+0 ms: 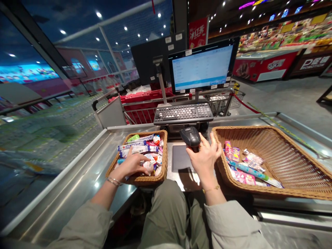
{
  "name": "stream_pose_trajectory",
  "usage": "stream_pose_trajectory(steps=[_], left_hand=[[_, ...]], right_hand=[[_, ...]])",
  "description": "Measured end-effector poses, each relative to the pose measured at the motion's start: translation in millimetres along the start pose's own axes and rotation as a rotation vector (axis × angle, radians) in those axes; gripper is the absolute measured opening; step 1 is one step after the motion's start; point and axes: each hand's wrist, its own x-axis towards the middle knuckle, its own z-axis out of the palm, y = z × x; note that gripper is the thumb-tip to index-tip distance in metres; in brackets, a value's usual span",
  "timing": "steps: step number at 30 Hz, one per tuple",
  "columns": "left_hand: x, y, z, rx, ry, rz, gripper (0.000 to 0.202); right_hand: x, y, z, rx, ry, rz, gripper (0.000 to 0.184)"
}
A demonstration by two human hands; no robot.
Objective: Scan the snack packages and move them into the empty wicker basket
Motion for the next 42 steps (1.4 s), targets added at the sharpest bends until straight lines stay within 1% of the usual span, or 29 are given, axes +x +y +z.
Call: stream_pose_trajectory(steps=[2,4,7,12,16,18,22,26,30,36,42], left_hand=[[4,-1,-5.7,-0.006,0.104,-0.017,0.045],[10,-1,-8.5,0.003,0.202,-0.028,0.044],[20,-1,-6.4,0.005,0.319,-0.015,0.041],[37,0,3.3,-0.005,0.482,0.036,0.041],[49,0,11.3,0.01,0.55,0.064,0.042],[54,-1,16.0,0.02,0.527,0.053,0.044],[60,-4,25.3,0.036,0.415,0.047,0.046],[60,-8,31.2,0.069,0.332,0.028,0.041],[59,-11,33.6,0.119,0.266,-0.012,0.041],[59,-7,30.0,0.195,0.225,-0.04,0.024],[54,-7,22.9,0.264,0.226,-0.062,0.028]], right_hand=[[0,-1,0,0.001,-0.007,-0.021,0.027],[0,-2,0,0.002,-0.017,-0.05,0.027],[0,-5,1,0.003,-0.044,-0.103,0.026],[-2,-12,2,0.014,-0.103,-0.183,0.024],[-4,-16,3,0.039,-0.143,-0.241,0.016],[-5,-18,4,0.048,-0.154,-0.271,0.013],[-7,-18,5,0.047,-0.163,-0.287,0.012],[-6,-16,5,0.044,-0.163,-0.276,0.012],[-6,-13,6,0.044,-0.168,-0.272,0.013],[-7,-14,8,0.044,-0.189,-0.271,0.013],[-7,-15,6,0.051,-0.188,-0.271,0.013]])
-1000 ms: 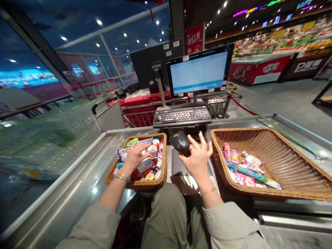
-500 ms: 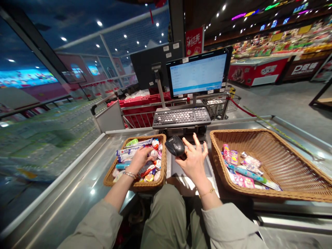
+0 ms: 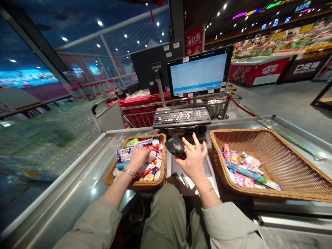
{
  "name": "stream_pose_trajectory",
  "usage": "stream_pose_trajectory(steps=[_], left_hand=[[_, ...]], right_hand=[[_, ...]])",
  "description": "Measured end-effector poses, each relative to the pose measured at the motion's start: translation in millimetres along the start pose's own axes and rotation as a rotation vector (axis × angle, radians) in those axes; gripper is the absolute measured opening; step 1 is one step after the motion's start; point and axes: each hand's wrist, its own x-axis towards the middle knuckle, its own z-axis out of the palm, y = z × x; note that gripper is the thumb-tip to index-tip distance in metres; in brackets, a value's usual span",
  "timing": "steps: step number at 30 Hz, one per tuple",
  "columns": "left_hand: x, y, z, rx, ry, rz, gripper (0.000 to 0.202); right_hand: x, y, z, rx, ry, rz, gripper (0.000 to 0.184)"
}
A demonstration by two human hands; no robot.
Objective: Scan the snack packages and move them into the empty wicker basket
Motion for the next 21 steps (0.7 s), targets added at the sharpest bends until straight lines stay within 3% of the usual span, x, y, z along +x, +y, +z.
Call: stream_pose_trajectory(steps=[3,10,21], left_hand=[[-2,-1,-1.5,0.041,0.025,0.024,0.031],[2,5,-10.2,0.047,0.226,0.027,0.037],[18,19,-21.4,0.066,0.35,0.083,0.04]], right_hand=[[0,0,0,-0.005,0.003,-0.009,0.011],[1,-3,0,-0.013,-0.002,-0.044,0.008],[0,-10,-2,-0.028,-0.111,-0.123,0.008]])
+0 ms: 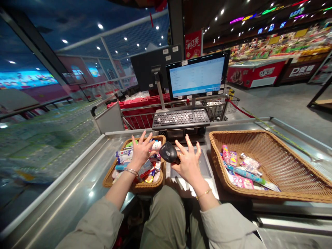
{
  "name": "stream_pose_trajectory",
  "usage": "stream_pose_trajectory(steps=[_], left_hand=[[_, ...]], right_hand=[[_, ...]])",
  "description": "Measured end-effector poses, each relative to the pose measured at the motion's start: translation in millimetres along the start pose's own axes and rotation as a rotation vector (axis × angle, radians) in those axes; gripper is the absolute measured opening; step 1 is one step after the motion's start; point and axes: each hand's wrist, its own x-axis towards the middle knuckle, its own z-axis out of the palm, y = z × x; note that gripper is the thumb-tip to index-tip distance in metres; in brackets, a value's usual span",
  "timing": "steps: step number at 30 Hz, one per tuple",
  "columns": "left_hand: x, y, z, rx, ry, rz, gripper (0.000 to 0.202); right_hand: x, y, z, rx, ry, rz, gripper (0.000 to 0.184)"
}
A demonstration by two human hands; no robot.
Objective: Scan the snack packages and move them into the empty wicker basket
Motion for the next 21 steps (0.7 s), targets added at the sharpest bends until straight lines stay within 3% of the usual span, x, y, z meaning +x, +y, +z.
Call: stream_pose_trajectory(steps=[10,21], left_hand=[[6,7,0.1,0.01,0.064,0.035,0.037],[9,12,-0.8,-0.012,0.081,0.035,0.035]], right_hand=[[-1,-4,1,0.028,-0.052,-0.009,0.012],[-3,0,2,0.032,-0.017,-0.043,0.014]])
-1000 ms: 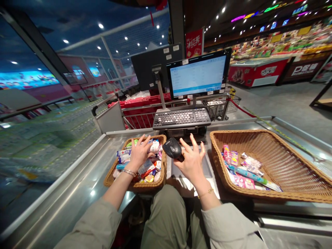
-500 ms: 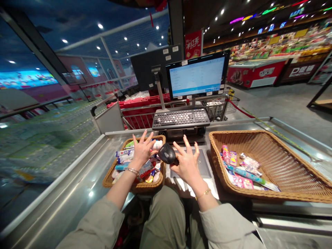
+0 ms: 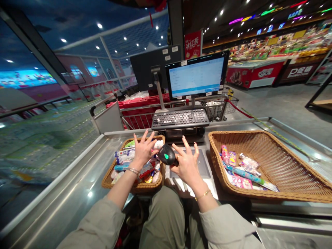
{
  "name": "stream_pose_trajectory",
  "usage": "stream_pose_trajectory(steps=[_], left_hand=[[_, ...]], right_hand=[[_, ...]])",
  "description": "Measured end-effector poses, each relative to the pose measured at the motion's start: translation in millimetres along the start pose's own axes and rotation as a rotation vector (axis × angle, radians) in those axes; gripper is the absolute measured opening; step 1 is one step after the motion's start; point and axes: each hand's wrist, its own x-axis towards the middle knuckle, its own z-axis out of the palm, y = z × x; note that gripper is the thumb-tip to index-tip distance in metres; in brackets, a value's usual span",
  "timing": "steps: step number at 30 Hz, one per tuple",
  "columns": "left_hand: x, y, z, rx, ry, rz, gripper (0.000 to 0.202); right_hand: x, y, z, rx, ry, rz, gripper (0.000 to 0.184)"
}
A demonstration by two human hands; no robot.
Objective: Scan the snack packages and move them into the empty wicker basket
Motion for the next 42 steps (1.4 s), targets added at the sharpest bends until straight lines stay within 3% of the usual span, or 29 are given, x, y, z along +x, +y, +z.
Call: stream_pose_trajectory(steps=[11,17,33,42], left_hand=[[8,7,-5.3,-0.025,0.006,-0.011,0.04],[21,22,-10.5,-0.053,0.044,0.014,0.044],[77,114,-16.8,-0.183,0.091,0.194,0.054],[93,164,-8.0,-0.252,0.083,0.308,0.051]], right_hand=[[-2,5,-5,-0.035,0.07,0.021,0.01],[-3,12,-17,-0.055,0.174,0.082,0.008],[-23,65,-78,-0.229,0.431,0.436,0.031],[-43,92,-112,-0.246,0.564,0.62,0.028]])
